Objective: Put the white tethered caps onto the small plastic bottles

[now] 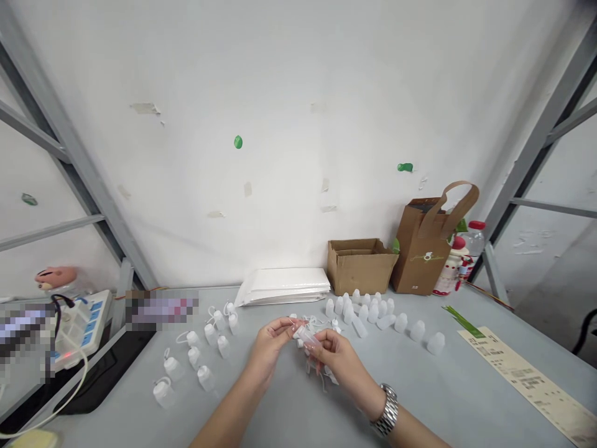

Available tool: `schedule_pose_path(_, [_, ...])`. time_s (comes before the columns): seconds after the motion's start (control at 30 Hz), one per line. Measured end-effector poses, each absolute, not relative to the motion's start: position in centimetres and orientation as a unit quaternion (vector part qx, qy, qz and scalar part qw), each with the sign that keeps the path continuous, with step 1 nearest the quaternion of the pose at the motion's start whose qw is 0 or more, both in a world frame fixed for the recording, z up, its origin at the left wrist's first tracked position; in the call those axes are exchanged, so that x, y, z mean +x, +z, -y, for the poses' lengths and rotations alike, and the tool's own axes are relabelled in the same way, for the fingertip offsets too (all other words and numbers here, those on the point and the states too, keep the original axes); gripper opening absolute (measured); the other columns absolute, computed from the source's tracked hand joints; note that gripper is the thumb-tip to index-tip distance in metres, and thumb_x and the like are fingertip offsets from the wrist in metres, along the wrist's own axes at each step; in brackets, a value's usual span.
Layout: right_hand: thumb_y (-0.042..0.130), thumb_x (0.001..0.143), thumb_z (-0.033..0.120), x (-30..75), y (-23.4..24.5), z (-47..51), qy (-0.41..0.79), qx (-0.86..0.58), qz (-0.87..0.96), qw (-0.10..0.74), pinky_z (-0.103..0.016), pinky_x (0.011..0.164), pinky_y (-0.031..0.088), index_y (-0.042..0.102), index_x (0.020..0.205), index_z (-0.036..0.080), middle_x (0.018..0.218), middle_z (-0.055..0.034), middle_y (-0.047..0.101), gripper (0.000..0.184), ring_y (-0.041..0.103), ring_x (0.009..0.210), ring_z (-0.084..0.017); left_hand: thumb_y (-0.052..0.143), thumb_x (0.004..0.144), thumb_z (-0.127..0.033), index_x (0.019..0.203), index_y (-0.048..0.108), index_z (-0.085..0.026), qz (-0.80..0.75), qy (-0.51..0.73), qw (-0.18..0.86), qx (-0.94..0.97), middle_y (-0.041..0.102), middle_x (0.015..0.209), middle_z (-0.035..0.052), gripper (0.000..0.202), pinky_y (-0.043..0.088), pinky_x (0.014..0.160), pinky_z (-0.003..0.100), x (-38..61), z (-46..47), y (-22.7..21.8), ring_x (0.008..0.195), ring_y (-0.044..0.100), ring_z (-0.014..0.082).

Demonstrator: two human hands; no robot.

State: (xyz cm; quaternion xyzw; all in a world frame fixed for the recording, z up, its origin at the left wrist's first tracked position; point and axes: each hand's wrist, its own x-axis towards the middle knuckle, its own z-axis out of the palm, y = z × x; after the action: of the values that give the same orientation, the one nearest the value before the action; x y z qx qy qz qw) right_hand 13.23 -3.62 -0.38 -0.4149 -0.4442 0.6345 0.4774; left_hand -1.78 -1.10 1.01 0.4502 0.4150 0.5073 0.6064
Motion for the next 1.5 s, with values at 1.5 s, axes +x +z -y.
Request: schedule_pose_path(1.5, [0.046,0.084,0.048,13.8,0.2,4.3,0.412,-0.490,0.594,0.488,-0.025,0.054,0.037,0.051,0.075,0.019,0.060,0.0028,0.050,0.031,0.047,0.056,-0.014,0.072,0.063,-0.024,0.089,0.066,-0.016,-0.406,0.579,0.630,0.322,0.073,0.091,0.0105,0.028,0.045,0.090,0.034,-2.7,0.8,2.2,0.092,0.065,0.0222])
